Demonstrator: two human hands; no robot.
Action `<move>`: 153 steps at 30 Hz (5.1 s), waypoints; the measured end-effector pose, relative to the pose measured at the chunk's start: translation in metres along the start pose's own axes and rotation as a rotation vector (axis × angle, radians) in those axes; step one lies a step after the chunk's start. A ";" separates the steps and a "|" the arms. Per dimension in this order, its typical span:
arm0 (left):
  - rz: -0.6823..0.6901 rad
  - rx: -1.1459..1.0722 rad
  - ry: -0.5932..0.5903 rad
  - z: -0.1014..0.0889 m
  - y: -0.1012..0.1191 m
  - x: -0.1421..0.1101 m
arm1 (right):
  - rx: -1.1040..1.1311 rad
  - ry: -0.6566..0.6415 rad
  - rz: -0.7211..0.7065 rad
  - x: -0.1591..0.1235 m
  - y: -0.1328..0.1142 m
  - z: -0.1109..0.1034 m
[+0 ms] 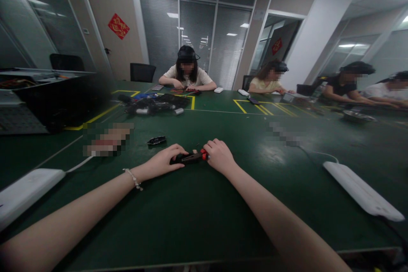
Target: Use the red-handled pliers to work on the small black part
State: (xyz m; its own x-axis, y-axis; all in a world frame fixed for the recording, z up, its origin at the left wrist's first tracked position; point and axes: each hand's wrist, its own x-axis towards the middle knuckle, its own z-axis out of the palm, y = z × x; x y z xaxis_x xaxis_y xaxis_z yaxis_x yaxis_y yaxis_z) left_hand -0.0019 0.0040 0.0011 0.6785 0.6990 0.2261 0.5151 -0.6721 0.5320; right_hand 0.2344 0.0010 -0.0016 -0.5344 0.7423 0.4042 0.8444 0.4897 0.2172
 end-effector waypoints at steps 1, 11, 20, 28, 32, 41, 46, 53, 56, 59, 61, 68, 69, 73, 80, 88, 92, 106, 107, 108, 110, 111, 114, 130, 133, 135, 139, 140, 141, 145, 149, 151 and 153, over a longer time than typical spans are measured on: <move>-0.007 -0.001 0.000 0.000 0.000 0.000 | -0.001 -0.001 0.001 0.000 0.000 0.000; -0.002 0.072 0.003 -0.001 0.004 0.000 | -0.016 -0.030 -0.020 0.001 0.000 0.002; -0.005 0.055 -0.006 0.001 0.001 0.000 | -0.009 -0.049 -0.011 0.000 0.001 0.001; -0.025 0.048 -0.015 -0.001 0.003 0.000 | -0.012 -0.047 -0.021 0.000 0.001 0.001; -0.036 0.051 -0.002 -0.001 0.003 0.000 | -0.015 -0.049 -0.018 0.001 0.000 0.000; 0.000 0.045 0.003 0.002 -0.003 0.001 | -0.025 -0.079 0.000 0.000 0.001 0.001; -0.006 0.077 0.014 0.001 -0.002 0.001 | -0.019 -0.083 -0.003 0.001 0.001 0.000; 0.023 0.084 0.019 0.000 -0.001 0.000 | -0.014 -0.078 -0.008 0.001 0.001 0.003; -0.012 0.083 0.022 0.000 -0.001 0.001 | -0.012 -0.080 -0.005 0.000 0.002 0.003; -0.022 0.076 0.021 0.001 -0.002 0.001 | -0.014 -0.080 0.005 0.000 0.002 0.003; -0.021 0.065 0.018 0.001 -0.002 0.001 | -0.015 -0.081 0.008 0.000 0.002 0.002; -0.035 0.038 0.026 0.002 -0.003 0.002 | -0.027 -0.086 0.003 0.000 0.001 0.001; -0.035 0.036 0.028 0.003 -0.004 0.002 | -0.030 -0.085 0.003 0.001 0.001 0.001; -0.014 0.026 0.036 0.004 -0.006 0.003 | -0.029 -0.081 0.003 0.001 0.001 0.002; -0.035 0.027 0.028 0.005 -0.008 0.004 | -0.017 -0.077 0.010 -0.001 0.001 0.000; -0.048 0.033 0.015 0.002 -0.004 0.002 | -0.014 -0.092 0.006 0.001 0.000 -0.001; -0.053 0.029 0.008 0.001 -0.003 0.002 | -0.019 -0.102 0.007 0.001 0.000 -0.001; -0.024 0.022 0.028 0.005 -0.007 0.003 | -0.018 -0.105 0.009 0.000 0.001 0.000; -0.028 0.016 0.026 0.005 -0.007 0.003 | -0.018 -0.105 0.011 0.000 0.001 0.000; -0.032 0.013 0.025 0.005 -0.008 0.003 | -0.017 -0.107 0.011 0.000 0.001 0.001; -0.035 0.011 0.017 0.005 -0.007 0.003 | -0.015 -0.107 0.012 0.000 0.000 0.001; -0.036 0.011 0.015 0.004 -0.007 0.003 | -0.014 -0.106 0.012 0.000 0.000 0.000; -0.042 0.012 0.015 0.004 -0.005 0.003 | -0.018 -0.106 0.014 0.000 0.000 -0.001; -0.019 0.016 0.029 0.003 -0.004 0.003 | -0.017 -0.117 0.022 0.000 0.000 -0.001; -0.027 0.018 0.022 0.003 -0.003 0.003 | -0.019 -0.115 0.023 0.000 0.000 -0.001; -0.037 0.012 0.017 0.002 -0.002 0.003 | -0.018 -0.105 0.026 0.000 0.000 -0.001; -0.044 -0.003 0.024 0.001 -0.001 0.002 | -0.017 -0.102 0.026 -0.001 0.000 -0.001; -0.041 -0.004 0.026 0.001 -0.002 0.002 | -0.017 -0.103 0.024 -0.001 0.000 -0.001; -0.038 -0.005 0.029 0.001 -0.002 0.002 | -0.016 -0.103 0.023 0.000 0.000 -0.002; -0.034 -0.004 0.025 0.002 -0.004 0.003 | -0.009 -0.095 0.024 0.000 -0.001 -0.003; -0.035 0.002 0.019 0.003 -0.006 0.004 | -0.006 -0.086 0.018 0.000 -0.001 -0.003; -0.030 0.000 0.019 0.004 -0.007 0.003 | -0.005 -0.087 0.017 0.000 -0.001 -0.002; -0.026 0.000 0.018 0.004 -0.008 0.003 | -0.006 -0.095 0.019 0.000 -0.001 -0.001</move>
State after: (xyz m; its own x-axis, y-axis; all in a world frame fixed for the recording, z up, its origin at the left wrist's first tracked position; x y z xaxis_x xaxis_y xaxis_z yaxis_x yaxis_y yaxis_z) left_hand -0.0017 0.0104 -0.0053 0.6552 0.7206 0.2269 0.5326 -0.6536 0.5377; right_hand 0.2337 0.0003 -0.0005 -0.5192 0.7917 0.3219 0.8545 0.4726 0.2157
